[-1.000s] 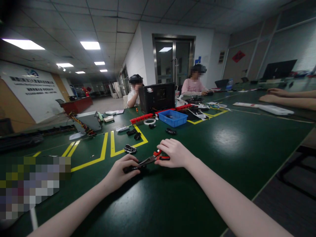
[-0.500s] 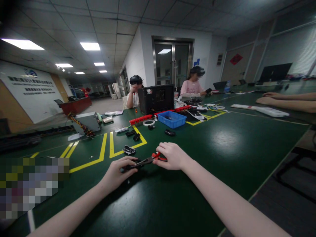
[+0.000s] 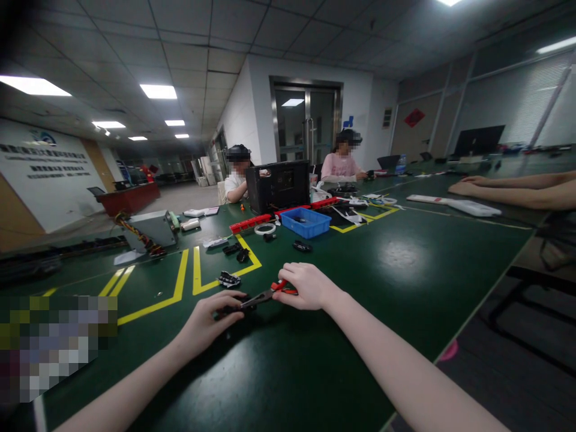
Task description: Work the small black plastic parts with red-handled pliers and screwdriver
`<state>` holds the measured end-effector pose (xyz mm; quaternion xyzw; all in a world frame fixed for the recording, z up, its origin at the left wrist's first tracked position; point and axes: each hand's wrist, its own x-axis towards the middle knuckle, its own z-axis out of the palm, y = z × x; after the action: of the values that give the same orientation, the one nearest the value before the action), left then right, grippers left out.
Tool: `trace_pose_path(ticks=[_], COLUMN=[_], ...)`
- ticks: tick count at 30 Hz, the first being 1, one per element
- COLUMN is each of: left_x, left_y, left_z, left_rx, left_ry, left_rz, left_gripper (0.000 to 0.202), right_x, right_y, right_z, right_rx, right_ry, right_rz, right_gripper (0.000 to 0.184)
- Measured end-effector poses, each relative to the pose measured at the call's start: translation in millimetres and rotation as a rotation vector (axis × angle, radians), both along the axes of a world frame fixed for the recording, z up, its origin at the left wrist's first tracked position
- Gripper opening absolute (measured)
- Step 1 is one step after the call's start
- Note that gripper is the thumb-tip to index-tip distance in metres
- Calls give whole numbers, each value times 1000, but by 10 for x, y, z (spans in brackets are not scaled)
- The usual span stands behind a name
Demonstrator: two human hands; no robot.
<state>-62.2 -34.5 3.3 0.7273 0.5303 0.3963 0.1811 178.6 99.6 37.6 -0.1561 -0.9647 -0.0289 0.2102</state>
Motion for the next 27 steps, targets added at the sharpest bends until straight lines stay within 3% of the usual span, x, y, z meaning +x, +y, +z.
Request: trace_pose_path(ticks=[12,27], left_x=[-32,-5], left_y=[4,0], left_z=[-45,-42], left_rx=[30,55], left_ry=[12,22], left_rz=[22,-4], left_gripper=[13,14], right_x=[-55,-6], right_y=[-94,-70], right_z=[-48,-5], right_rx=[35,30], right_ry=[0,-8], right_rz=[-69,-43], right_gripper=[33,31])
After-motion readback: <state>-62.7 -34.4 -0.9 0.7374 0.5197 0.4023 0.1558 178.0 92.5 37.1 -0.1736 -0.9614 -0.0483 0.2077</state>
